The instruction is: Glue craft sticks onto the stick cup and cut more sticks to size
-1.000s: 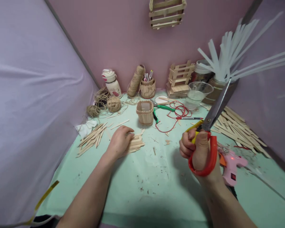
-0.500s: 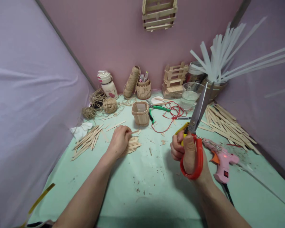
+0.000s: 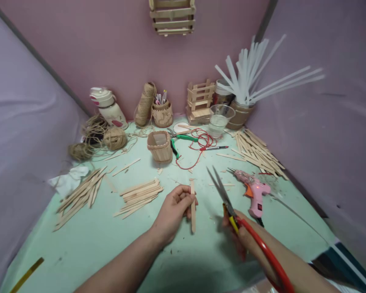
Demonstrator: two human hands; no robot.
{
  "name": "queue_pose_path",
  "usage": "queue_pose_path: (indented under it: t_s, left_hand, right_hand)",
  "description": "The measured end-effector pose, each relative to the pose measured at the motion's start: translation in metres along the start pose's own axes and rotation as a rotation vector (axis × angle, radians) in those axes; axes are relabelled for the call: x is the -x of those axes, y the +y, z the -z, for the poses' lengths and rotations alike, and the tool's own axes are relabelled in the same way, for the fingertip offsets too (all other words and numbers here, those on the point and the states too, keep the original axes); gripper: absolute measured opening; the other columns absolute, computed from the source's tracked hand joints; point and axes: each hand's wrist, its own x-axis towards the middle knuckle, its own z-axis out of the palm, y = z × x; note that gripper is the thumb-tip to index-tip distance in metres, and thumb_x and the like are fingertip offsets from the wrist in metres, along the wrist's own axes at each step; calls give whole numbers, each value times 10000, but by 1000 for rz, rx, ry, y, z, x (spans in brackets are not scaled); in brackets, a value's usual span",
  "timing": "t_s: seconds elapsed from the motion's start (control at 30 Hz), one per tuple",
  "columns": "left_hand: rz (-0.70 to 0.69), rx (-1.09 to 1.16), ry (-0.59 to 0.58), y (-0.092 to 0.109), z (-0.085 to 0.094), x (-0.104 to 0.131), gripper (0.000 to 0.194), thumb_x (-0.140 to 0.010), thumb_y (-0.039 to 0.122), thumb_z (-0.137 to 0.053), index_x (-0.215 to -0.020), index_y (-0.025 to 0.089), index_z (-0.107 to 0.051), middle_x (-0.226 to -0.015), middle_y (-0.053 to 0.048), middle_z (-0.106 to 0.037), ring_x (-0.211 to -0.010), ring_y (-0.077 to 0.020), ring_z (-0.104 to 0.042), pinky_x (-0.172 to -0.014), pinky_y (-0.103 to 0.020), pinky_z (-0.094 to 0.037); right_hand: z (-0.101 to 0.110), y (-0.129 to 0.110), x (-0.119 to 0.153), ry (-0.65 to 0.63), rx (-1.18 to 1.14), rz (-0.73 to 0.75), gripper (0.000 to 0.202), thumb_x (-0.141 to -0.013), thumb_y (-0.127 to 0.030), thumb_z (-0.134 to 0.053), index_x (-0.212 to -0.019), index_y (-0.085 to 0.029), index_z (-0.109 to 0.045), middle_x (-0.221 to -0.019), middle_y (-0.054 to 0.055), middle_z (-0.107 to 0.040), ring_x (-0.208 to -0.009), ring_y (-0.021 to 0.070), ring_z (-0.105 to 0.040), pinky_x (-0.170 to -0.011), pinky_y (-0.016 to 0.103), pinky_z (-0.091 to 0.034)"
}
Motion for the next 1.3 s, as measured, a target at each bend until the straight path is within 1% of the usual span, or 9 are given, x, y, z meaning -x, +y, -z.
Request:
queue_pose_path:
  t_s: [0.1, 0.27, 0.37, 0.53, 0.63, 0.9, 1.03, 1.2, 1.3]
  left_hand:
    - [20, 2, -11, -3, 0, 3, 196, -805, 357, -616, -836, 180, -540, -670, 28, -568, -474, -57, -444, -467, -196, -335]
    - [20, -9, -14, 1, -2, 8, 205, -796, 369, -623, -835, 184, -544, -684, 25, -578, -481, -64, -460, -456, -198, -358]
    - [-2, -10, -15, 3, -1, 9, 193, -797, 363, -618, -825, 188, -543, -675, 32, -574, -470, -59, -447, -451, -197, -349]
    - [3, 10, -15, 1, 0, 8, 233, -774, 386, -649, -850, 183, -564, -680, 27, -582, -482, -57, -455, -474, -196, -351]
    - [21, 17, -10, -2, -2, 7, 258, -759, 392, -666, -854, 176, -561, -681, 18, -590, -488, -62, -464, -481, -200, -359]
    - [-19, -42, -33, -3, -5, 10, 215, -785, 371, -637, -839, 182, -551, -650, 20, -593, -492, -75, -481, -495, -205, -383]
    - [-18, -50, -30, -3, -3, 11, 208, -778, 371, -641, -830, 192, -549, -649, 25, -599, -484, -75, -482, -499, -207, -375]
    - [-51, -72, -57, -5, 1, 10, 175, -811, 354, -616, -830, 192, -554, -657, 26, -595, -502, -77, -490, -520, -215, -383]
    - [-60, -69, -82, -7, 1, 10, 157, -826, 334, -609, -831, 188, -549, -657, 26, -589, -520, -78, -502, -538, -216, -389]
  right_hand:
    - [2, -12, 10, -115, 89, -127, 481, -893, -657, -327, -842, -215, -507, -738, 19, -519, -670, 173, -492, -629, 297, -454]
    - [4, -23, 8, -200, 66, -250, 491, -880, -675, -346, -819, -214, -501, -726, 0, -485, -605, 138, -458, -540, 256, -439]
    - [5, -18, 4, -216, -2, -243, 472, -868, -670, -401, -780, -212, -476, -706, -19, -453, -570, 112, -427, -503, 228, -407]
    - [-1, -4, -2, -146, -199, -219, 497, -895, -675, -306, -775, -213, -444, -620, -54, -353, -503, 93, -323, -428, 210, -307]
    - [-4, -6, -3, -140, -125, -204, 456, -880, -658, -388, -781, -216, -445, -664, -49, -356, -552, 102, -339, -456, 208, -334]
    - [-7, -23, -2, -266, 0, -221, 393, -858, -588, -505, -789, -208, -436, -728, -28, -417, -635, 126, -375, -555, 251, -401]
    - [-11, -22, -7, -238, 31, -193, 369, -856, -554, -533, -770, -209, -432, -704, -33, -439, -628, 127, -376, -603, 272, -394]
    - [-14, -18, -7, -165, 50, -204, 386, -847, -584, -519, -765, -214, -446, -656, -33, -471, -577, 123, -392, -522, 248, -345]
    - [-14, -18, -7, -177, 79, -216, 362, -857, -563, -512, -815, -208, -458, -676, -26, -505, -584, 123, -419, -522, 246, -339]
